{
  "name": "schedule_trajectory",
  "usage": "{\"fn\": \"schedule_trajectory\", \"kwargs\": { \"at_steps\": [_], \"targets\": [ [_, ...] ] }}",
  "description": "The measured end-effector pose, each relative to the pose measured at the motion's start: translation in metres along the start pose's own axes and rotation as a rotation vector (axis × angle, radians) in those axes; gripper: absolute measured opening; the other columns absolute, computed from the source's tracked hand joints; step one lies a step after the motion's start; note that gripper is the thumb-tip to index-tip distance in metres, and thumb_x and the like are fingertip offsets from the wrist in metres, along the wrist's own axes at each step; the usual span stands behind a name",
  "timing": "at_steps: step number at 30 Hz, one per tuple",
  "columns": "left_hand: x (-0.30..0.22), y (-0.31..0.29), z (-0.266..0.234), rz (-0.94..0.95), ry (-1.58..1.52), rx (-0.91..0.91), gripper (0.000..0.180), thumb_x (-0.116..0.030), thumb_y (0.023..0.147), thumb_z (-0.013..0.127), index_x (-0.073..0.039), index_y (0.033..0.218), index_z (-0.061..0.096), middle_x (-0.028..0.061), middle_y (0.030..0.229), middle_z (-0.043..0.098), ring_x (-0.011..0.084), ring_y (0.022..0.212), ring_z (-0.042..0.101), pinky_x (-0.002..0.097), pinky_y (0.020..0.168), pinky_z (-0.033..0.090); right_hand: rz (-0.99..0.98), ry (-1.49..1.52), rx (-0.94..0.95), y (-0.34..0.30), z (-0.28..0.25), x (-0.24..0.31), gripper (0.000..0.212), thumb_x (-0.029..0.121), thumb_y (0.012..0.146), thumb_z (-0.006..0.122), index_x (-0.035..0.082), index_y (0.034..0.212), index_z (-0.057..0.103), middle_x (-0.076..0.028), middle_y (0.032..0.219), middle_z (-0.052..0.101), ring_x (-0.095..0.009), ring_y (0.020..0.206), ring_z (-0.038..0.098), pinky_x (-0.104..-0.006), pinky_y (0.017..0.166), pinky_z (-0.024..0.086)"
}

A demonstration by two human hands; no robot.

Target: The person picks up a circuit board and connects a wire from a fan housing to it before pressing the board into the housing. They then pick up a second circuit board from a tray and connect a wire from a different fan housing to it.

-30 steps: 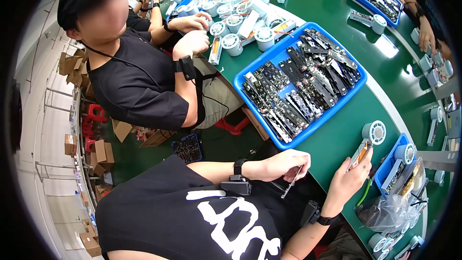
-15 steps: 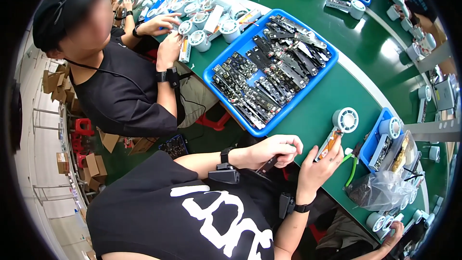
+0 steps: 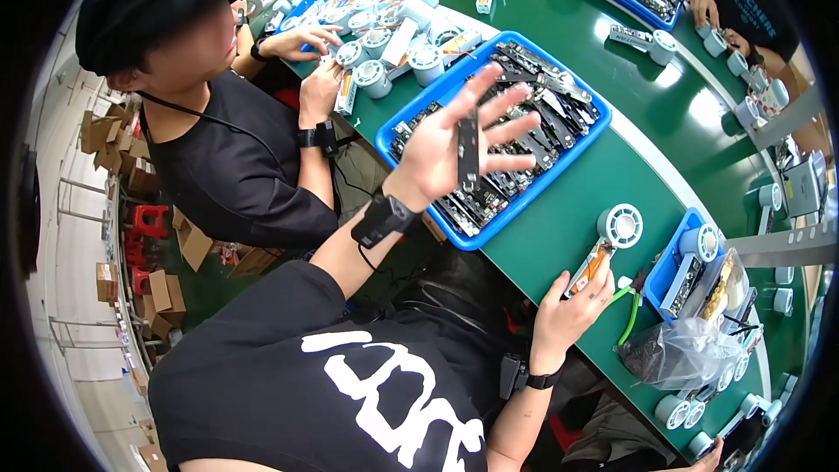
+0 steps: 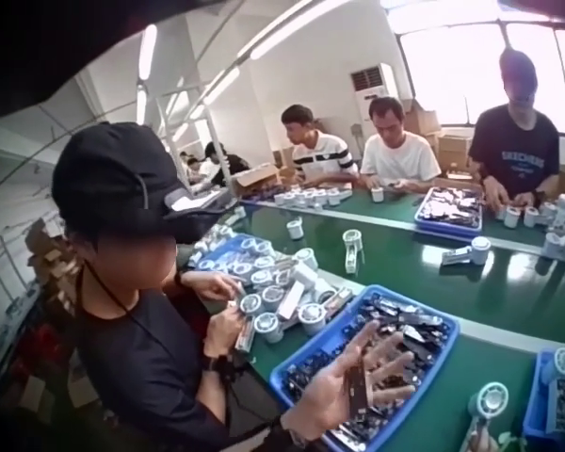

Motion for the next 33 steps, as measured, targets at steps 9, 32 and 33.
{"fn": "schedule_trajectory", "kwargs": {
  "at_steps": [9, 32, 33],
  "targets": [
    [0.106, -0.047, -0.020, -0.364, 0.522, 0.036, 0.021, -0.009, 0.101, 0.053, -0.001, 0.121, 0.057, 0.0000, 0.075, 0.052, 0.0036, 0.049, 0.043, 0.0201, 0.041, 0.031, -0.070, -0.020, 0.009, -0.001, 0.006, -0.004, 0.063, 0.002, 0.088, 0.065, 0.002, 0.147, 0.042, -0.024, 0.135, 0.049, -0.044, 0.126, 0.048, -0.0494, 0.106, 0.039],
    [0.140, -0.044, -0.033, 0.174, 1.276, 0.234, 0.013, -0.007, 0.090, 0.062, 0.000, 0.100, 0.066, 0.0102, 0.073, 0.065, 0.0146, 0.059, 0.058, 0.0304, 0.056, 0.045, -0.111, -0.044, -0.040, -0.001, 0.003, -0.001, 0.063, 0.004, 0.089, 0.066, -0.002, 0.146, 0.041, -0.023, 0.132, 0.052, -0.042, 0.124, 0.050, -0.0487, 0.104, 0.040],
    [0.140, -0.044, -0.033, 0.171, 1.276, 0.234, 0.013, -0.007, 0.090, 0.062, 0.000, 0.100, 0.066, 0.0102, 0.073, 0.065, 0.0146, 0.059, 0.058, 0.0304, 0.056, 0.045, -0.109, -0.044, -0.039, -0.001, 0.004, -0.001, 0.063, 0.004, 0.089, 0.066, -0.002, 0.146, 0.041, -0.023, 0.132, 0.052, -0.042, 0.124, 0.050, -0.0487, 0.104, 0.040]
  ]
}}
Point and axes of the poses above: each hand's wrist, its own y-axis towards the middle knuckle, its own z-axis out of the palm, x = y × z, the point moved 2 cm from there along y, towards the middle knuckle
